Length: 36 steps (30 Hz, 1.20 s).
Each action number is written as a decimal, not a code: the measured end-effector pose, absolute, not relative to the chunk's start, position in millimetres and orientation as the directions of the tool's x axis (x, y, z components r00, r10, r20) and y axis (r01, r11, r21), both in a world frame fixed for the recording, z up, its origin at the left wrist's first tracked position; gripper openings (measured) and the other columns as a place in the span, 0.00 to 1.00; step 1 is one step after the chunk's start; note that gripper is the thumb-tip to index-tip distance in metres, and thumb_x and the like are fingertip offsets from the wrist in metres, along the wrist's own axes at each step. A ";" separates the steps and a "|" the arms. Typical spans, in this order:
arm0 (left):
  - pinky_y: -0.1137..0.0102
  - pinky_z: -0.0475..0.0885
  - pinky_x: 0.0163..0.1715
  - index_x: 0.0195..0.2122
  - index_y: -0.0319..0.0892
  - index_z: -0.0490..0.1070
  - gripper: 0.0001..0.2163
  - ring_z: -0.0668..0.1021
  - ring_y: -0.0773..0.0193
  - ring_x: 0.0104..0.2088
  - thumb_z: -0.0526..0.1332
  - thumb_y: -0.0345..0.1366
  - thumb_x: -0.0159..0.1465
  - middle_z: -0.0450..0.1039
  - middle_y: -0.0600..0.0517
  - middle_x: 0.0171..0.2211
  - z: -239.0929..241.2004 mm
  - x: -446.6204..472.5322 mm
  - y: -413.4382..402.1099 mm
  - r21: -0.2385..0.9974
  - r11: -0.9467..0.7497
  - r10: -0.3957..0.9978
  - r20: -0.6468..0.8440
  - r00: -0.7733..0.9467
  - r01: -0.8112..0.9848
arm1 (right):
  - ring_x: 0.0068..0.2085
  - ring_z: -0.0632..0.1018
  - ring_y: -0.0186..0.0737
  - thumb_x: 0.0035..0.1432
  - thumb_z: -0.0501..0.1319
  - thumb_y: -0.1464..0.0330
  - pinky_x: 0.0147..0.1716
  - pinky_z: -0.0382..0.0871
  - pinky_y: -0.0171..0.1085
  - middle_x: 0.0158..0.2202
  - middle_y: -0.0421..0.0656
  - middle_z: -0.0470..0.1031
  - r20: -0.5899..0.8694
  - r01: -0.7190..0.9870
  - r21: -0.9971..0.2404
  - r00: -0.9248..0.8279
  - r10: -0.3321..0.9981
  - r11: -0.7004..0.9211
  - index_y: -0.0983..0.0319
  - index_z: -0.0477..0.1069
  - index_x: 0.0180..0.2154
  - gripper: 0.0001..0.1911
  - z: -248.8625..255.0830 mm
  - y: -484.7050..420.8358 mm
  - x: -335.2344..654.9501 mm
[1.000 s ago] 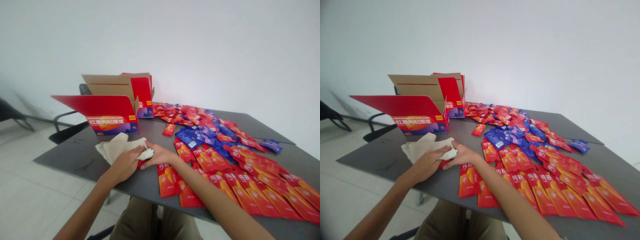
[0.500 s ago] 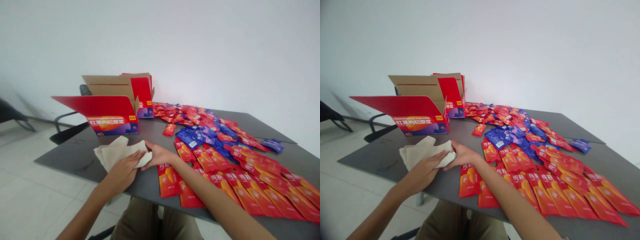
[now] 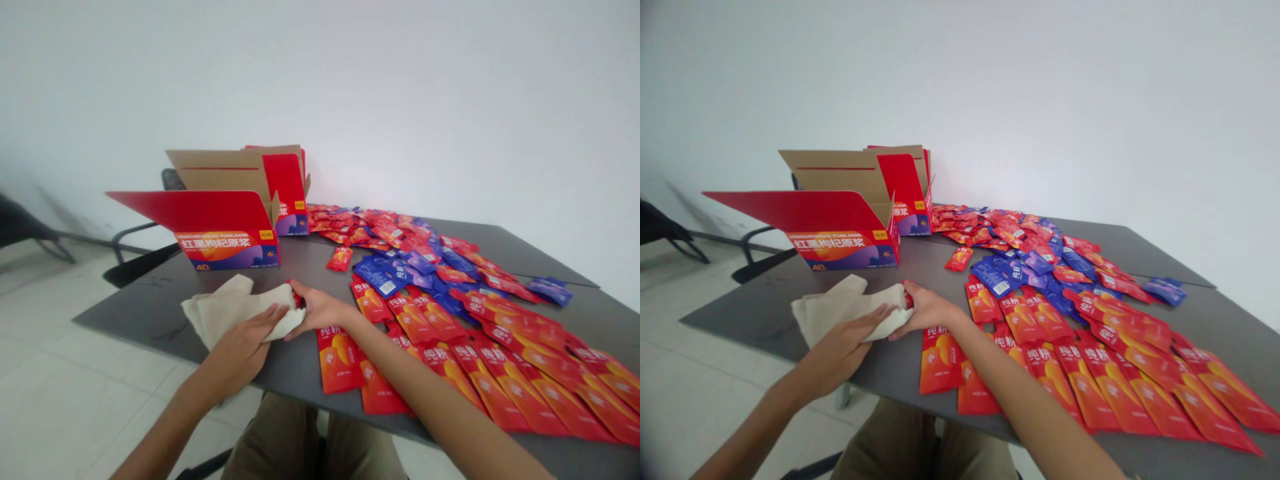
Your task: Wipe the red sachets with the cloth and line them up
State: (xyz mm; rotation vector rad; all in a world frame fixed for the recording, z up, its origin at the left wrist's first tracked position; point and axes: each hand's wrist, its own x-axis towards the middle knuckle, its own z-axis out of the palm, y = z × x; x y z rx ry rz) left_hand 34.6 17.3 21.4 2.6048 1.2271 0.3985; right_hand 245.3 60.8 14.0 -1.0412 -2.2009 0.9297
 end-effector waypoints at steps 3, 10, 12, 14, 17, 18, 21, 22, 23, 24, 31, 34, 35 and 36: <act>0.63 0.56 0.64 0.62 0.39 0.60 0.27 0.63 0.61 0.63 0.46 0.26 0.60 0.60 0.50 0.63 24.6 38.3 23.9 0.318 -0.602 0.793 0.132 0.595 0.732 | 0.52 0.73 0.48 0.32 0.75 0.57 0.54 0.65 0.43 0.55 0.49 0.69 0.152 0.421 -0.790 -0.569 0.808 0.445 0.64 0.57 0.60 0.54 14.5 60.5 245.0; 0.64 0.57 0.64 0.61 0.40 0.62 0.29 0.63 0.63 0.64 0.47 0.24 0.58 0.61 0.50 0.63 30.2 44.6 37.7 0.274 -0.650 0.756 0.135 0.641 0.708 | 0.50 0.74 0.47 0.34 0.74 0.57 0.53 0.65 0.43 0.53 0.47 0.72 0.130 0.416 -0.806 -0.569 0.812 0.421 0.64 0.61 0.56 0.48 15.0 60.1 245.5; 0.65 0.55 0.64 0.63 0.41 0.59 0.29 0.61 0.65 0.64 0.46 0.24 0.59 0.59 0.52 0.64 27.7 38.0 25.5 0.281 -0.665 0.740 0.127 0.660 0.692 | 0.51 0.73 0.48 0.30 0.76 0.59 0.54 0.65 0.44 0.53 0.49 0.71 0.154 0.427 -0.789 -0.557 0.816 0.441 0.64 0.60 0.58 0.52 14.8 60.4 245.1; 0.65 0.55 0.64 0.64 0.42 0.58 0.29 0.61 0.65 0.64 0.46 0.25 0.59 0.58 0.53 0.64 26.4 35.3 20.8 0.291 -0.652 0.751 0.118 0.650 0.701 | 0.50 0.74 0.47 0.30 0.76 0.60 0.53 0.66 0.42 0.52 0.47 0.72 0.194 0.389 -0.790 -0.574 0.796 0.474 0.63 0.61 0.58 0.52 15.5 59.6 244.7; 0.64 0.57 0.63 0.62 0.42 0.61 0.28 0.63 0.63 0.64 0.47 0.26 0.59 0.61 0.51 0.63 27.7 41.8 37.0 0.303 -0.619 0.779 0.122 0.614 0.725 | 0.46 0.75 0.44 0.34 0.75 0.59 0.49 0.68 0.41 0.48 0.44 0.74 0.170 0.373 -0.817 -0.575 0.801 0.440 0.63 0.63 0.56 0.47 17.8 57.5 244.6; 0.64 0.58 0.63 0.61 0.42 0.63 0.28 0.64 0.62 0.63 0.48 0.26 0.58 0.62 0.51 0.62 28.6 44.7 45.6 0.313 -0.619 0.778 0.122 0.616 0.720 | 0.45 0.75 0.44 0.35 0.74 0.58 0.49 0.68 0.41 0.47 0.44 0.74 0.151 0.371 -0.828 -0.573 0.805 0.420 0.63 0.63 0.56 0.46 18.5 57.0 244.7; 0.65 0.57 0.63 0.58 0.42 0.67 0.28 0.66 0.63 0.62 0.47 0.25 0.56 0.64 0.52 0.61 30.2 46.9 59.7 0.352 -0.642 0.754 0.124 0.645 0.682 | 0.46 0.75 0.44 0.34 0.74 0.56 0.49 0.68 0.42 0.48 0.44 0.74 0.101 0.404 -0.835 -0.555 0.826 0.373 0.63 0.61 0.58 0.49 18.9 56.8 245.2; 0.65 0.56 0.64 0.59 0.42 0.66 0.28 0.65 0.63 0.62 0.47 0.25 0.56 0.63 0.52 0.61 30.0 44.8 57.7 0.359 -0.648 0.747 0.128 0.653 0.671 | 0.46 0.74 0.45 0.33 0.74 0.56 0.50 0.67 0.42 0.49 0.45 0.73 0.094 0.422 -0.828 -0.545 0.833 0.369 0.64 0.60 0.59 0.51 18.5 57.2 245.3; 0.65 0.56 0.64 0.60 0.42 0.65 0.28 0.65 0.63 0.63 0.48 0.25 0.57 0.62 0.52 0.62 29.5 41.6 52.6 0.359 -0.654 0.741 0.131 0.658 0.665 | 0.47 0.74 0.46 0.33 0.75 0.56 0.50 0.67 0.43 0.50 0.46 0.73 0.098 0.433 -0.819 -0.541 0.835 0.377 0.64 0.59 0.59 0.52 18.1 57.5 245.4; 0.65 0.55 0.64 0.61 0.42 0.62 0.28 0.64 0.64 0.63 0.48 0.26 0.58 0.60 0.52 0.63 29.0 38.0 45.7 0.355 -0.658 0.738 0.133 0.661 0.664 | 0.48 0.74 0.46 0.32 0.75 0.56 0.51 0.67 0.43 0.50 0.46 0.73 0.113 0.432 -0.811 -0.546 0.830 0.394 0.64 0.59 0.59 0.53 17.9 57.8 245.3; 0.64 0.57 0.63 0.60 0.43 0.64 0.28 0.64 0.61 0.63 0.48 0.25 0.58 0.61 0.51 0.62 33.2 42.9 46.2 0.319 -0.610 0.783 0.101 0.614 0.725 | 0.47 0.75 0.44 0.35 0.74 0.59 0.50 0.67 0.41 0.49 0.44 0.74 0.150 0.351 -0.841 -0.580 0.801 0.411 0.63 0.63 0.56 0.45 21.2 55.2 244.2; 0.64 0.57 0.63 0.59 0.43 0.66 0.29 0.65 0.62 0.62 0.48 0.24 0.56 0.63 0.52 0.61 34.5 47.5 56.9 0.336 -0.641 0.756 0.125 0.642 0.690 | 0.46 0.75 0.44 0.37 0.74 0.59 0.50 0.67 0.41 0.48 0.44 0.75 0.111 0.365 -0.852 -0.576 0.810 0.376 0.63 0.62 0.56 0.44 20.2 55.7 244.6; 0.64 0.57 0.64 0.59 0.44 0.65 0.29 0.65 0.62 0.62 0.48 0.24 0.56 0.63 0.53 0.61 34.1 45.6 54.4 0.344 -0.653 0.745 0.130 0.654 0.675 | 0.46 0.75 0.45 0.36 0.74 0.59 0.50 0.67 0.42 0.48 0.44 0.74 0.101 0.388 -0.843 -0.567 0.818 0.373 0.63 0.62 0.56 0.45 19.3 56.4 244.7; 0.64 0.56 0.64 0.60 0.44 0.64 0.30 0.64 0.63 0.63 0.48 0.23 0.56 0.62 0.53 0.62 33.3 42.0 49.0 0.351 -0.658 0.739 0.130 0.661 0.667 | 0.47 0.75 0.46 0.35 0.74 0.59 0.50 0.67 0.42 0.49 0.45 0.74 0.102 0.406 -0.831 -0.562 0.821 0.381 0.63 0.62 0.56 0.46 18.4 57.2 244.7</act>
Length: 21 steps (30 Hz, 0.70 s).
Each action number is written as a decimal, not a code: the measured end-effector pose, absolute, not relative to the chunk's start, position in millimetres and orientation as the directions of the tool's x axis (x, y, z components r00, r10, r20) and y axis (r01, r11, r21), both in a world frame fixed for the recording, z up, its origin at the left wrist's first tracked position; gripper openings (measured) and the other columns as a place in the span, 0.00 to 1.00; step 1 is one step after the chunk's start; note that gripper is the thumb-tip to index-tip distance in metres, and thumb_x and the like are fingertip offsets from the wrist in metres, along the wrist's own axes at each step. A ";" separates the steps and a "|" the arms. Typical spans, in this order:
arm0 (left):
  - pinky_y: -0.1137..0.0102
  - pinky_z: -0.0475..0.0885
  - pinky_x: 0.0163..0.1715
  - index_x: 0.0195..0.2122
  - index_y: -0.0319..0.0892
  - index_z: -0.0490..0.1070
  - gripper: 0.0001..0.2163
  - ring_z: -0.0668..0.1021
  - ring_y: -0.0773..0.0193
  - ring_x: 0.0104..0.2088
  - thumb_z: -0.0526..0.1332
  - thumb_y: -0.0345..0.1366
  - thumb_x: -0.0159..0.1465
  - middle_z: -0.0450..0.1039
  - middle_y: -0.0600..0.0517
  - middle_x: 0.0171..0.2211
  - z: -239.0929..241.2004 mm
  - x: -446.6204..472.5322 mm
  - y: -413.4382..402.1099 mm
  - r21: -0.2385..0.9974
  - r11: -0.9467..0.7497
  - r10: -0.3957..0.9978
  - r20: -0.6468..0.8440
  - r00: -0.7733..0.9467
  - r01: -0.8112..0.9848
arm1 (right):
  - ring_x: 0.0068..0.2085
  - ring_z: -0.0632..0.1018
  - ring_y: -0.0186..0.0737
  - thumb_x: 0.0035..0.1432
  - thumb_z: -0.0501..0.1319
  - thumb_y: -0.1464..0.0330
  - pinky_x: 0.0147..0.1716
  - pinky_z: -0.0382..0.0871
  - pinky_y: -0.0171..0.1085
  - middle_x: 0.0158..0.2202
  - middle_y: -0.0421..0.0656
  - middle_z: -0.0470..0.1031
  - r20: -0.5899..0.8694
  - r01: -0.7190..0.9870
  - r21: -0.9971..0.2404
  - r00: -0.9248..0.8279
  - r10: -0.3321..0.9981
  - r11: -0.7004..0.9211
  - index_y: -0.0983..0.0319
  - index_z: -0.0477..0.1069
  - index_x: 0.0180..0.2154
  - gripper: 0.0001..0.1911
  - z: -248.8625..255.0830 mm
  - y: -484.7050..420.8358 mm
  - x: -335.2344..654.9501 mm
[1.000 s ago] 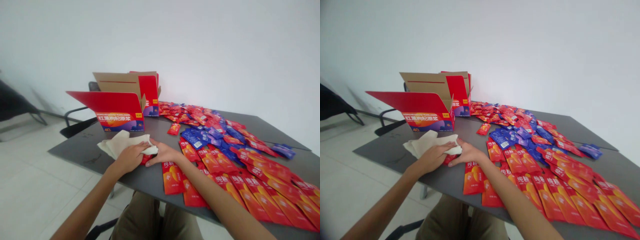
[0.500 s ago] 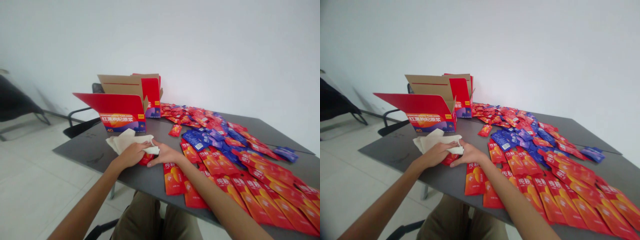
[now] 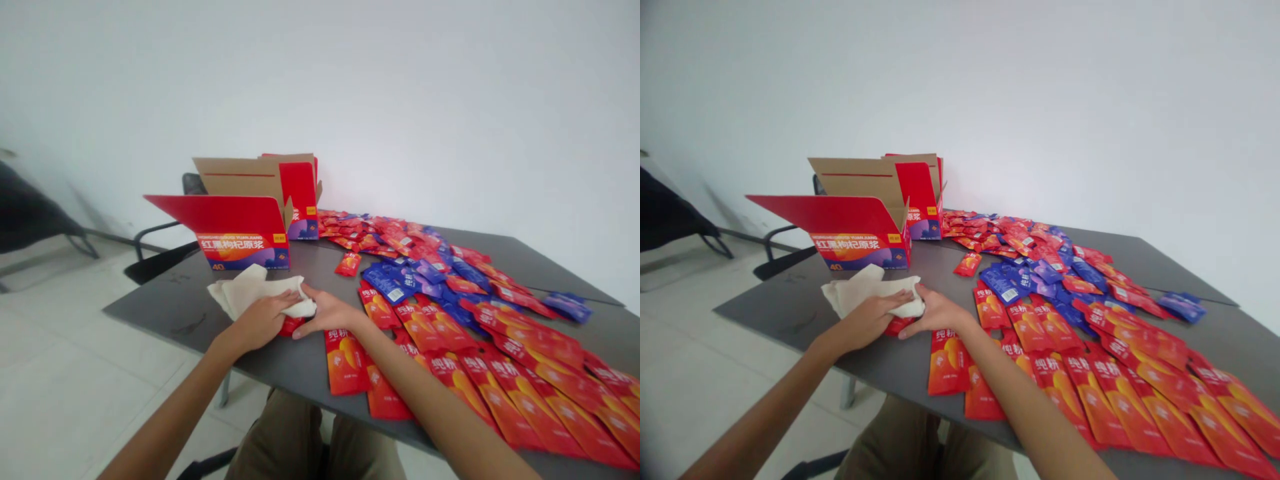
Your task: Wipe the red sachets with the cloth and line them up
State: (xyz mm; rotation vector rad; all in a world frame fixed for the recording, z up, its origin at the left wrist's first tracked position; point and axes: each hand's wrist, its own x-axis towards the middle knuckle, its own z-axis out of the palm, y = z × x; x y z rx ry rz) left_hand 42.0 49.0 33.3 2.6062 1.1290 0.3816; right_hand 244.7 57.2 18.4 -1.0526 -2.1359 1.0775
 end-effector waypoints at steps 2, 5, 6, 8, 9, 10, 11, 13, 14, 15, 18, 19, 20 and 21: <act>0.63 0.56 0.64 0.62 0.43 0.60 0.31 0.63 0.64 0.63 0.48 0.24 0.56 0.59 0.54 0.63 31.5 32.8 35.2 0.359 -0.645 0.748 0.114 0.654 0.675 | 0.48 0.75 0.46 0.32 0.75 0.60 0.51 0.67 0.42 0.50 0.45 0.73 0.137 0.412 -0.808 -0.564 0.814 0.421 0.62 0.62 0.56 0.48 16.8 58.8 244.6; 0.63 0.55 0.64 0.63 0.40 0.59 0.29 0.63 0.63 0.63 0.47 0.26 0.58 0.59 0.52 0.63 30.9 27.1 26.9 0.364 -0.628 0.760 0.101 0.641 0.688 | 0.48 0.74 0.46 0.31 0.76 0.60 0.51 0.67 0.42 0.50 0.45 0.73 0.182 0.383 -0.802 -0.574 0.798 0.459 0.63 0.62 0.57 0.50 15.7 59.9 244.5; 0.63 0.56 0.64 0.62 0.39 0.61 0.28 0.63 0.63 0.63 0.46 0.26 0.59 0.60 0.51 0.63 31.1 29.4 30.3 0.362 -0.627 0.763 0.105 0.638 0.690 | 0.47 0.75 0.46 0.31 0.76 0.59 0.50 0.68 0.41 0.49 0.45 0.74 0.175 0.389 -0.805 -0.565 0.806 0.447 0.63 0.62 0.57 0.50 15.8 59.9 244.7; 0.64 0.56 0.64 0.60 0.38 0.63 0.27 0.64 0.62 0.63 0.47 0.26 0.59 0.62 0.50 0.62 31.4 37.5 42.8 0.346 -0.625 0.768 0.115 0.629 0.700 | 0.45 0.75 0.45 0.32 0.75 0.58 0.47 0.69 0.41 0.47 0.44 0.75 0.146 0.403 -0.816 -0.551 0.822 0.415 0.62 0.63 0.56 0.49 16.2 59.4 245.2; 0.64 0.56 0.64 0.60 0.38 0.65 0.27 0.64 0.62 0.63 0.47 0.26 0.58 0.62 0.50 0.62 31.5 41.6 49.1 0.333 -0.625 0.770 0.119 0.627 0.706 | 0.44 0.76 0.44 0.33 0.75 0.57 0.46 0.69 0.40 0.46 0.43 0.75 0.134 0.401 -0.822 -0.555 0.821 0.405 0.62 0.64 0.56 0.47 16.6 59.1 245.4; 0.64 0.56 0.64 0.59 0.39 0.65 0.28 0.64 0.62 0.63 0.47 0.25 0.57 0.62 0.50 0.62 31.6 44.7 53.3 0.321 -0.628 0.769 0.120 0.628 0.708 | 0.44 0.76 0.44 0.34 0.74 0.57 0.46 0.69 0.40 0.45 0.42 0.75 0.128 0.394 -0.827 -0.562 0.817 0.401 0.62 0.64 0.55 0.45 16.9 58.7 245.6; 0.65 0.56 0.64 0.59 0.39 0.65 0.28 0.63 0.63 0.63 0.47 0.25 0.57 0.62 0.50 0.62 31.5 46.1 54.5 0.314 -0.634 0.764 0.119 0.634 0.707 | 0.44 0.76 0.43 0.35 0.74 0.57 0.47 0.69 0.40 0.46 0.42 0.75 0.128 0.388 -0.830 -0.568 0.813 0.402 0.62 0.65 0.55 0.44 17.3 58.4 245.6; 0.65 0.56 0.64 0.61 0.39 0.63 0.29 0.63 0.63 0.64 0.47 0.24 0.57 0.61 0.50 0.63 30.6 43.5 46.9 0.313 -0.647 0.752 0.117 0.648 0.695 | 0.46 0.76 0.44 0.35 0.74 0.57 0.49 0.68 0.41 0.48 0.43 0.75 0.140 0.383 -0.825 -0.574 0.807 0.416 0.62 0.64 0.56 0.45 17.5 58.0 245.2; 0.65 0.56 0.64 0.62 0.39 0.61 0.29 0.63 0.63 0.64 0.47 0.24 0.57 0.60 0.50 0.63 29.9 40.1 39.6 0.316 -0.651 0.749 0.116 0.653 0.691 | 0.47 0.75 0.45 0.35 0.74 0.58 0.50 0.68 0.41 0.49 0.44 0.74 0.148 0.388 -0.817 -0.574 0.806 0.426 0.62 0.62 0.57 0.47 17.5 58.1 244.8; 0.65 0.55 0.64 0.62 0.40 0.60 0.29 0.62 0.64 0.64 0.46 0.24 0.58 0.59 0.51 0.64 29.3 36.2 31.8 0.318 -0.652 0.747 0.116 0.655 0.688 | 0.48 0.75 0.47 0.33 0.75 0.58 0.51 0.67 0.42 0.51 0.46 0.73 0.155 0.399 -0.807 -0.570 0.807 0.436 0.63 0.61 0.58 0.49 17.3 58.3 244.3; 0.65 0.54 0.65 0.63 0.40 0.59 0.29 0.62 0.65 0.64 0.46 0.25 0.59 0.58 0.52 0.64 29.4 30.6 20.2 0.311 -0.648 0.750 0.106 0.652 0.695 | 0.51 0.74 0.49 0.30 0.76 0.58 0.53 0.65 0.44 0.53 0.49 0.71 0.168 0.417 -0.783 -0.574 0.802 0.462 0.65 0.60 0.59 0.53 16.4 59.3 243.7; 0.65 0.54 0.65 0.63 0.40 0.59 0.29 0.62 0.64 0.64 0.46 0.25 0.58 0.59 0.52 0.64 30.1 32.3 23.0 0.308 -0.643 0.756 0.104 0.647 0.702 | 0.50 0.74 0.49 0.30 0.76 0.58 0.53 0.65 0.44 0.52 0.49 0.72 0.162 0.423 -0.784 -0.568 0.807 0.454 0.65 0.60 0.58 0.53 16.2 59.5 243.9; 0.65 0.54 0.65 0.62 0.40 0.61 0.29 0.63 0.64 0.64 0.47 0.25 0.58 0.60 0.52 0.63 30.8 35.6 28.8 0.307 -0.635 0.763 0.101 0.639 0.709 | 0.50 0.74 0.48 0.31 0.75 0.57 0.53 0.66 0.44 0.51 0.48 0.72 0.148 0.426 -0.792 -0.562 0.814 0.438 0.65 0.61 0.58 0.52 16.1 59.5 244.3; 0.65 0.55 0.64 0.62 0.39 0.62 0.29 0.63 0.63 0.63 0.47 0.25 0.58 0.61 0.51 0.63 31.5 39.6 36.4 0.308 -0.624 0.772 0.101 0.627 0.719 | 0.49 0.74 0.48 0.32 0.75 0.56 0.52 0.66 0.44 0.51 0.47 0.73 0.134 0.420 -0.804 -0.561 0.817 0.421 0.65 0.61 0.57 0.50 16.2 59.3 244.7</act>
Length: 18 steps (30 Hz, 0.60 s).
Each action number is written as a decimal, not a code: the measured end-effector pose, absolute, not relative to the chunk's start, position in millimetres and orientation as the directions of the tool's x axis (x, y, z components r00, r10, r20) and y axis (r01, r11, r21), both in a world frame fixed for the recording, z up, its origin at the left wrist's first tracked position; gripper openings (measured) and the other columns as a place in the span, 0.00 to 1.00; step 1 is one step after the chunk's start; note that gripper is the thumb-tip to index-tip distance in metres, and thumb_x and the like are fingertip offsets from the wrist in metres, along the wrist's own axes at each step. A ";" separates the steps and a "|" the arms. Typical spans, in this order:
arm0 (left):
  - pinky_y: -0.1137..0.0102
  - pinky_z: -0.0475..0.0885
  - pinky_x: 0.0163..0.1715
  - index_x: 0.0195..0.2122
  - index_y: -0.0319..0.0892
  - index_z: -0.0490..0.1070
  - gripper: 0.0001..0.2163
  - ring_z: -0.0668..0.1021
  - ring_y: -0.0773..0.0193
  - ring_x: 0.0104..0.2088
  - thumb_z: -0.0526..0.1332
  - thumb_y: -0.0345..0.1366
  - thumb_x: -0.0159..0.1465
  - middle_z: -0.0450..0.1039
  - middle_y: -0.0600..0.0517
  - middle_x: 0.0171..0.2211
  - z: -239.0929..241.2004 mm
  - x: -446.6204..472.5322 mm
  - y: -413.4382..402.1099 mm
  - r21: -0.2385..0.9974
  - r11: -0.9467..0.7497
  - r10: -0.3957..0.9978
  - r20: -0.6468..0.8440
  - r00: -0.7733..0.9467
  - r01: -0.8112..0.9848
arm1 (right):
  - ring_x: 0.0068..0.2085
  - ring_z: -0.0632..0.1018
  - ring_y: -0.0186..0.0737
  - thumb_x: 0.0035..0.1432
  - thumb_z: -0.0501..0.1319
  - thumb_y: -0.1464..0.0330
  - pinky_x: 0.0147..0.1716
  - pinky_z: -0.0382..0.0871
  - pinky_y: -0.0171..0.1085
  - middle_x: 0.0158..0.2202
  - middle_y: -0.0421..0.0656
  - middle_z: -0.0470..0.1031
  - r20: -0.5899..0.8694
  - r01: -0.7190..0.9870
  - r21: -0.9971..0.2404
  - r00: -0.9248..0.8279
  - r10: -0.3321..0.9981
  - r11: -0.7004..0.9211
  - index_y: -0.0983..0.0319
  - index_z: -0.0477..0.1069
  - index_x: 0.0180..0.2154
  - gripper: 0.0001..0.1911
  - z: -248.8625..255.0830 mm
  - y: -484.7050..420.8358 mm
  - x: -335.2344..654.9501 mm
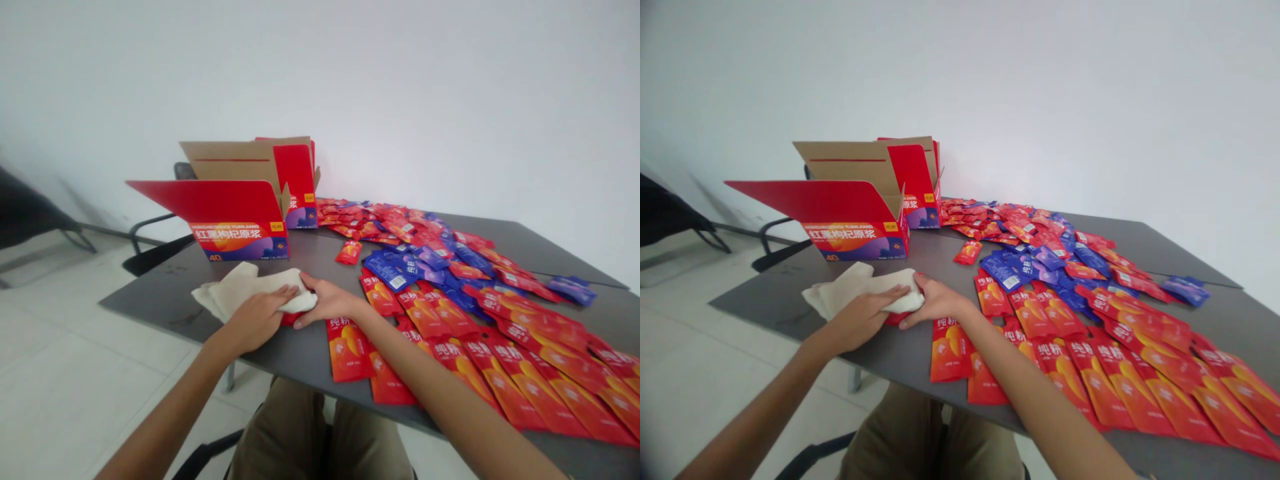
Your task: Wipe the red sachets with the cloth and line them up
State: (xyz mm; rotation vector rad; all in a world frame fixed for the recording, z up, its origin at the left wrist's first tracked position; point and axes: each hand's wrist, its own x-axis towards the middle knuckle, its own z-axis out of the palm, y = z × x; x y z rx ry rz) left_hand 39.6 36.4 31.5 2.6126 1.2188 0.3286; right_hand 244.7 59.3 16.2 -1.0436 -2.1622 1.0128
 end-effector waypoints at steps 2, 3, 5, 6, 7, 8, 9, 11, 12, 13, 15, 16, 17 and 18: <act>0.65 0.57 0.64 0.60 0.39 0.65 0.28 0.65 0.62 0.63 0.47 0.25 0.57 0.63 0.50 0.61 32.7 46.1 50.4 0.317 -0.615 0.780 0.108 0.616 0.723 | 0.48 0.75 0.46 0.35 0.74 0.56 0.51 0.67 0.43 0.49 0.45 0.74 0.116 0.402 -0.825 -0.567 0.815 0.397 0.64 0.63 0.56 0.46 16.9 58.6 245.4; 0.65 0.57 0.64 0.59 0.38 0.65 0.28 0.65 0.62 0.62 0.47 0.25 0.57 0.63 0.49 0.61 33.0 47.4 53.8 0.323 -0.619 0.776 0.112 0.620 0.716 | 0.47 0.75 0.46 0.36 0.73 0.56 0.51 0.67 0.43 0.49 0.45 0.74 0.113 0.401 -0.827 -0.570 0.814 0.395 0.63 0.63 0.56 0.46 17.3 58.2 245.6; 0.65 0.56 0.64 0.60 0.37 0.64 0.28 0.64 0.62 0.63 0.47 0.25 0.57 0.62 0.49 0.62 32.4 44.7 49.6 0.339 -0.633 0.762 0.113 0.637 0.696 | 0.47 0.75 0.46 0.36 0.73 0.55 0.50 0.68 0.43 0.49 0.45 0.74 0.110 0.417 -0.816 -0.569 0.815 0.401 0.64 0.62 0.56 0.47 17.6 58.0 245.4; 0.65 0.55 0.64 0.61 0.36 0.63 0.28 0.64 0.62 0.63 0.47 0.24 0.57 0.61 0.49 0.62 31.7 41.2 42.9 0.348 -0.636 0.758 0.111 0.643 0.689 | 0.47 0.75 0.46 0.35 0.74 0.55 0.50 0.68 0.43 0.50 0.46 0.73 0.117 0.427 -0.806 -0.566 0.816 0.411 0.64 0.61 0.57 0.48 17.4 58.2 245.1; 0.65 0.54 0.65 0.62 0.36 0.61 0.29 0.63 0.63 0.64 0.46 0.24 0.57 0.60 0.49 0.63 30.8 37.1 34.9 0.354 -0.638 0.755 0.108 0.647 0.684 | 0.48 0.75 0.47 0.34 0.74 0.56 0.51 0.67 0.43 0.50 0.47 0.73 0.130 0.430 -0.795 -0.566 0.814 0.427 0.64 0.61 0.58 0.50 17.0 58.7 244.6; 0.65 0.54 0.65 0.63 0.36 0.59 0.29 0.62 0.63 0.64 0.46 0.25 0.58 0.59 0.50 0.64 30.2 33.1 27.2 0.356 -0.635 0.756 0.104 0.646 0.686 | 0.49 0.74 0.47 0.32 0.75 0.56 0.51 0.66 0.43 0.51 0.47 0.72 0.149 0.427 -0.787 -0.571 0.808 0.446 0.64 0.60 0.58 0.51 16.4 59.3 244.2; 0.65 0.53 0.65 0.63 0.37 0.58 0.29 0.62 0.63 0.64 0.46 0.25 0.58 0.58 0.51 0.64 29.9 30.3 21.5 0.355 -0.631 0.759 0.098 0.644 0.690 | 0.49 0.74 0.47 0.31 0.75 0.57 0.52 0.66 0.43 0.51 0.48 0.72 0.164 0.419 -0.782 -0.576 0.800 0.462 0.64 0.60 0.58 0.52 15.7 60.0 243.8; 0.65 0.54 0.65 0.63 0.37 0.58 0.29 0.62 0.63 0.64 0.46 0.25 0.59 0.58 0.50 0.64 30.5 30.3 19.9 0.344 -0.621 0.768 0.090 0.633 0.704 | 0.49 0.74 0.47 0.31 0.75 0.57 0.52 0.66 0.43 0.51 0.47 0.72 0.172 0.409 -0.785 -0.576 0.799 0.465 0.64 0.60 0.58 0.52 14.6 60.8 243.7; 0.64 0.55 0.65 0.63 0.37 0.59 0.28 0.63 0.62 0.64 0.46 0.26 0.59 0.59 0.50 0.63 31.3 33.0 24.3 0.337 -0.613 0.776 0.089 0.624 0.714 | 0.48 0.74 0.47 0.31 0.75 0.57 0.52 0.66 0.43 0.50 0.47 0.73 0.165 0.405 -0.795 -0.572 0.804 0.451 0.64 0.61 0.58 0.52 14.3 60.9 243.9; 0.64 0.56 0.64 0.62 0.37 0.60 0.28 0.64 0.61 0.63 0.46 0.26 0.59 0.60 0.50 0.63 32.2 36.8 31.1 0.330 -0.605 0.784 0.090 0.614 0.725 | 0.47 0.75 0.46 0.32 0.75 0.57 0.51 0.66 0.43 0.49 0.46 0.73 0.157 0.396 -0.808 -0.570 0.807 0.437 0.63 0.61 0.58 0.50 14.3 60.8 244.2; 0.64 0.57 0.64 0.61 0.39 0.63 0.28 0.65 0.60 0.63 0.47 0.25 0.58 0.62 0.50 0.62 33.8 44.1 45.9 0.321 -0.599 0.791 0.100 0.603 0.733 | 0.46 0.75 0.45 0.35 0.74 0.57 0.50 0.67 0.42 0.47 0.44 0.75 0.153 0.364 -0.832 -0.577 0.803 0.420 0.62 0.63 0.56 0.46 15.1 59.9 244.9; 0.64 0.57 0.63 0.60 0.39 0.64 0.28 0.65 0.60 0.62 0.47 0.25 0.57 0.63 0.50 0.62 34.1 46.2 50.7 0.317 -0.604 0.789 0.105 0.606 0.732 | 0.46 0.75 0.45 0.36 0.74 0.57 0.49 0.67 0.42 0.47 0.43 0.75 0.155 0.351 -0.838 -0.581 0.799 0.418 0.61 0.64 0.55 0.44 15.8 59.3 245.1; 0.64 0.57 0.63 0.60 0.39 0.65 0.28 0.65 0.60 0.63 0.48 0.25 0.57 0.63 0.50 0.62 34.0 46.6 52.3 0.313 -0.613 0.782 0.108 0.614 0.725 | 0.45 0.75 0.44 0.37 0.74 0.57 0.49 0.68 0.41 0.47 0.43 0.75 0.156 0.346 -0.840 -0.584 0.797 0.418 0.61 0.64 0.55 0.43 16.5 58.8 245.1; 0.65 0.57 0.64 0.60 0.39 0.64 0.28 0.64 0.61 0.63 0.47 0.25 0.57 0.62 0.50 0.62 33.2 45.2 50.4 0.310 -0.624 0.773 0.109 0.625 0.717 | 0.45 0.75 0.44 0.37 0.74 0.57 0.48 0.68 0.41 0.47 0.43 0.75 0.154 0.348 -0.839 -0.586 0.796 0.419 0.61 0.64 0.55 0.43 17.1 58.5 245.0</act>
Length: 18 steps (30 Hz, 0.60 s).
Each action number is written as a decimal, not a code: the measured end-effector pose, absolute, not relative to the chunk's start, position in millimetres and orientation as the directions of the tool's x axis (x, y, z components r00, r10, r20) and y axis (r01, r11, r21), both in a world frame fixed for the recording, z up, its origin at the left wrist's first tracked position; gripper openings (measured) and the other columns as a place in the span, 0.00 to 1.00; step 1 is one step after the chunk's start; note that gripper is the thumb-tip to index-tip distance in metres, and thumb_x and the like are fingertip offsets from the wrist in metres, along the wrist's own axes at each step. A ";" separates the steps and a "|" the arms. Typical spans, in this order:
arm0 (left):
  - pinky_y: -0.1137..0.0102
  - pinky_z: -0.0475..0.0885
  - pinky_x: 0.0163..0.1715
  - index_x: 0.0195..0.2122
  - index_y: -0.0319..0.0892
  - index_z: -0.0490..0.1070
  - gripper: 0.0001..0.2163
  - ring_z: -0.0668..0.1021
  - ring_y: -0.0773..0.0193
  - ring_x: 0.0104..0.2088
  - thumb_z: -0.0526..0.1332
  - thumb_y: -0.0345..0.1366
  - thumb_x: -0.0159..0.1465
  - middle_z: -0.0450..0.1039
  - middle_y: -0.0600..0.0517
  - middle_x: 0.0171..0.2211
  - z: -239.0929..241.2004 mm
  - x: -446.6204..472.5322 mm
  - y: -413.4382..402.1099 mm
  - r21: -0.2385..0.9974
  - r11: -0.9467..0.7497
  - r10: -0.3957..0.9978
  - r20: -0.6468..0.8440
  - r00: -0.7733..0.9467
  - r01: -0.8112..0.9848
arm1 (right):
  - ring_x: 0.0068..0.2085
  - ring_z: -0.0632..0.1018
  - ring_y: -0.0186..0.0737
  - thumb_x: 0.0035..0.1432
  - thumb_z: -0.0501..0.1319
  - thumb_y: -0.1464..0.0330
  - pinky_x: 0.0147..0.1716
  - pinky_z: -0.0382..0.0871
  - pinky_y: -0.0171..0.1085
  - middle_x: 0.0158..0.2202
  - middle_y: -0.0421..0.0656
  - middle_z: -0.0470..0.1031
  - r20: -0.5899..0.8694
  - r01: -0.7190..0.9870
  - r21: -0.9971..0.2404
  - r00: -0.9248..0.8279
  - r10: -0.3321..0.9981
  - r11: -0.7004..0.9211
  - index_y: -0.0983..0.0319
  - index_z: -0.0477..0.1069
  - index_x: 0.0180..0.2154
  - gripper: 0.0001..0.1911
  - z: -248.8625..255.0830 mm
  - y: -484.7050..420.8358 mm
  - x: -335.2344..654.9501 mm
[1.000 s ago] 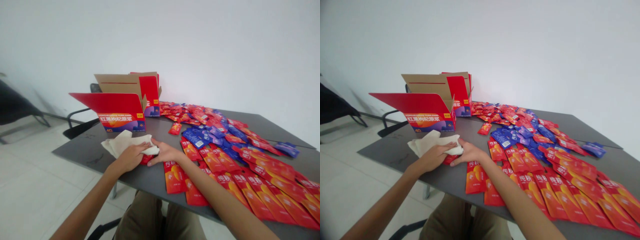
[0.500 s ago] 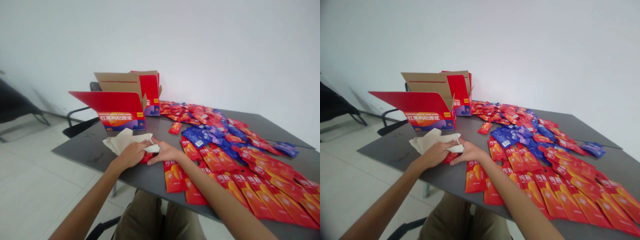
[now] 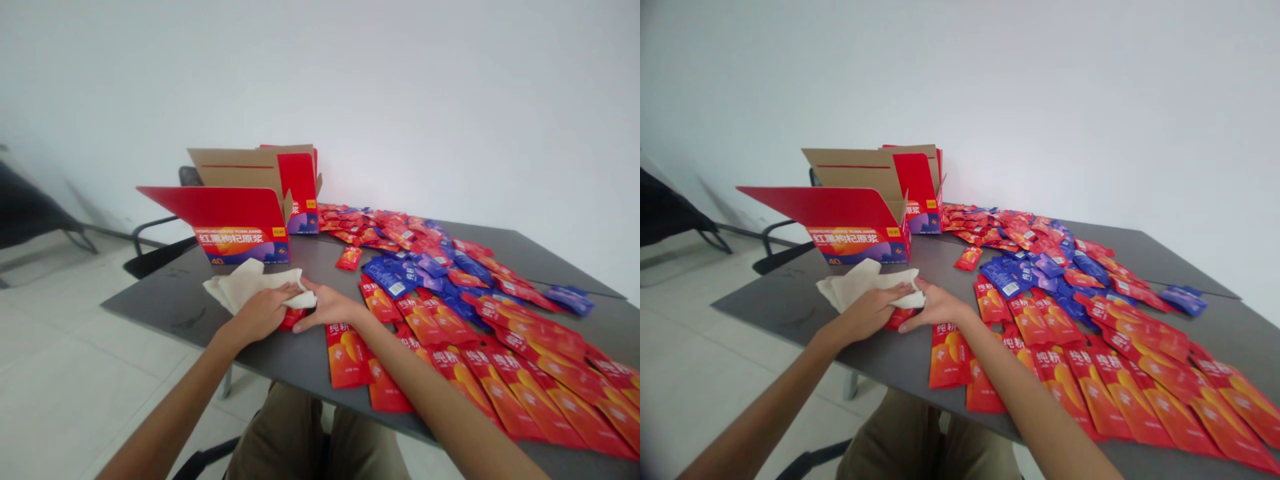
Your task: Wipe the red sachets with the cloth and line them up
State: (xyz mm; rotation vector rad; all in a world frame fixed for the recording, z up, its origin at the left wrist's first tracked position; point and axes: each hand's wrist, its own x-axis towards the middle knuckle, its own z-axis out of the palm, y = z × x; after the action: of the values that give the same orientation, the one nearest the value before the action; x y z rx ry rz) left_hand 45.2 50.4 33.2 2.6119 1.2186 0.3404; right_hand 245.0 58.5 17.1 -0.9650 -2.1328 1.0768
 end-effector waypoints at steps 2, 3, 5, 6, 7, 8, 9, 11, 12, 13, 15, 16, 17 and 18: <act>0.65 0.56 0.64 0.62 0.39 0.62 0.29 0.63 0.63 0.64 0.46 0.24 0.57 0.60 0.51 0.63 30.1 38.3 39.1 0.309 -0.634 0.764 0.110 0.636 0.708 | 0.46 0.75 0.44 0.34 0.75 0.57 0.49 0.68 0.41 0.48 0.44 0.74 0.160 0.361 -0.828 -0.581 0.798 0.429 0.62 0.64 0.55 0.46 17.9 58.4 244.2; 0.66 0.55 0.64 0.62 0.40 0.60 0.29 0.62 0.64 0.64 0.46 0.24 0.58 0.59 0.52 0.64 28.4 34.2 32.3 0.310 -0.639 0.760 0.110 0.641 0.704 | 0.46 0.75 0.45 0.32 0.75 0.57 0.49 0.68 0.41 0.48 0.44 0.74 0.168 0.366 -0.822 -0.577 0.799 0.437 0.62 0.64 0.55 0.47 17.9 58.6 243.7; 0.66 0.54 0.65 0.64 0.40 0.57 0.29 0.62 0.66 0.64 0.45 0.25 0.59 0.58 0.53 0.64 26.7 29.2 23.8 0.307 -0.643 0.756 0.110 0.645 0.702 | 0.47 0.75 0.46 0.30 0.76 0.58 0.49 0.67 0.41 0.48 0.45 0.74 0.185 0.365 -0.815 -0.572 0.799 0.451 0.63 0.64 0.55 0.49 17.3 59.3 243.3; 0.66 0.54 0.65 0.64 0.39 0.57 0.29 0.62 0.65 0.64 0.45 0.25 0.59 0.59 0.52 0.64 26.8 29.6 23.8 0.301 -0.641 0.758 0.106 0.643 0.706 | 0.47 0.75 0.46 0.30 0.76 0.58 0.50 0.67 0.41 0.48 0.45 0.74 0.189 0.363 -0.815 -0.570 0.800 0.451 0.63 0.64 0.56 0.50 16.9 59.6 243.4; 0.65 0.55 0.64 0.63 0.38 0.58 0.29 0.63 0.65 0.64 0.46 0.25 0.59 0.59 0.51 0.64 27.6 31.9 26.9 0.292 -0.637 0.763 0.102 0.639 0.714 | 0.47 0.75 0.45 0.30 0.76 0.58 0.49 0.68 0.41 0.48 0.45 0.74 0.184 0.361 -0.820 -0.568 0.802 0.444 0.63 0.63 0.56 0.50 16.3 59.8 243.7; 0.64 0.55 0.64 0.62 0.37 0.60 0.29 0.63 0.63 0.63 0.46 0.25 0.58 0.60 0.50 0.63 28.9 35.6 32.4 0.285 -0.629 0.769 0.097 0.631 0.723 | 0.46 0.75 0.45 0.31 0.75 0.58 0.49 0.68 0.41 0.47 0.44 0.74 0.173 0.361 -0.826 -0.569 0.804 0.433 0.63 0.63 0.56 0.49 15.9 59.9 244.2; 0.64 0.56 0.64 0.62 0.37 0.61 0.28 0.64 0.62 0.63 0.47 0.25 0.58 0.61 0.48 0.63 30.5 39.9 39.1 0.281 -0.620 0.777 0.094 0.622 0.732 | 0.46 0.75 0.44 0.33 0.75 0.57 0.49 0.68 0.41 0.47 0.43 0.75 0.159 0.360 -0.833 -0.572 0.805 0.420 0.62 0.63 0.56 0.48 15.6 59.8 244.7; 0.64 0.57 0.63 0.60 0.36 0.63 0.28 0.65 0.61 0.63 0.47 0.25 0.57 0.62 0.47 0.62 33.5 46.8 49.7 0.284 -0.619 0.778 0.097 0.621 0.732 | 0.45 0.75 0.44 0.35 0.74 0.57 0.48 0.68 0.41 0.46 0.42 0.75 0.140 0.359 -0.841 -0.581 0.802 0.406 0.61 0.64 0.55 0.45 15.5 59.4 245.5; 0.65 0.57 0.63 0.60 0.36 0.64 0.29 0.65 0.61 0.62 0.47 0.24 0.56 0.62 0.47 0.62 34.5 48.2 51.3 0.288 -0.626 0.772 0.102 0.627 0.724 | 0.46 0.75 0.44 0.35 0.74 0.57 0.49 0.68 0.41 0.46 0.42 0.75 0.136 0.362 -0.839 -0.583 0.801 0.406 0.61 0.64 0.55 0.44 15.6 59.3 245.6; 0.65 0.56 0.64 0.60 0.36 0.63 0.29 0.65 0.62 0.63 0.47 0.24 0.56 0.62 0.47 0.62 34.7 47.7 49.6 0.294 -0.636 0.764 0.104 0.637 0.714 | 0.46 0.75 0.44 0.35 0.74 0.57 0.49 0.68 0.41 0.47 0.43 0.75 0.138 0.367 -0.835 -0.581 0.802 0.410 0.61 0.64 0.55 0.45 15.6 59.2 245.6; 0.66 0.55 0.64 0.62 0.37 0.61 0.29 0.63 0.64 0.63 0.46 0.24 0.57 0.60 0.49 0.63 33.3 42.3 38.6 0.301 -0.652 0.748 0.103 0.655 0.696 | 0.48 0.75 0.46 0.34 0.75 0.56 0.50 0.68 0.42 0.49 0.45 0.74 0.152 0.381 -0.821 -0.570 0.807 0.425 0.62 0.62 0.56 0.48 15.3 59.6 244.9; 0.66 0.54 0.64 0.62 0.37 0.60 0.29 0.62 0.64 0.64 0.46 0.24 0.58 0.59 0.50 0.64 32.2 38.7 31.8 0.303 -0.652 0.747 0.102 0.657 0.695 | 0.48 0.75 0.46 0.32 0.75 0.56 0.50 0.68 0.43 0.50 0.45 0.73 0.161 0.388 -0.814 -0.565 0.809 0.433 0.62 0.62 0.57 0.50 15.0 60.0 244.5; 0.65 0.54 0.65 0.63 0.37 0.59 0.29 0.62 0.65 0.64 0.46 0.25 0.58 0.58 0.50 0.64 31.3 35.6 26.1 0.304 -0.648 0.750 0.096 0.654 0.698 | 0.48 0.74 0.47 0.31 0.75 0.57 0.51 0.67 0.43 0.50 0.46 0.73 0.169 0.389 -0.809 -0.565 0.808 0.441 0.63 0.61 0.57 0.51 14.7 60.4 244.1; 0.65 0.54 0.65 0.63 0.37 0.58 0.29 0.62 0.65 0.64 0.45 0.25 0.59 0.58 0.50 0.64 30.9 33.9 22.6 0.303 -0.641 0.756 0.090 0.648 0.705 | 0.49 0.74 0.47 0.30 0.75 0.57 0.51 0.67 0.43 0.50 0.46 0.73 0.176 0.386 -0.806 -0.567 0.805 0.448 0.63 0.61 0.58 0.52 14.2 60.8 243.9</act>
State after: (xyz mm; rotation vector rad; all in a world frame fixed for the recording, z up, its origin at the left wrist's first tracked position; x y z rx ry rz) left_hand 33.9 22.6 30.9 2.6276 1.1858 0.3049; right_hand 243.9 60.8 14.2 -0.9935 -2.1525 0.9970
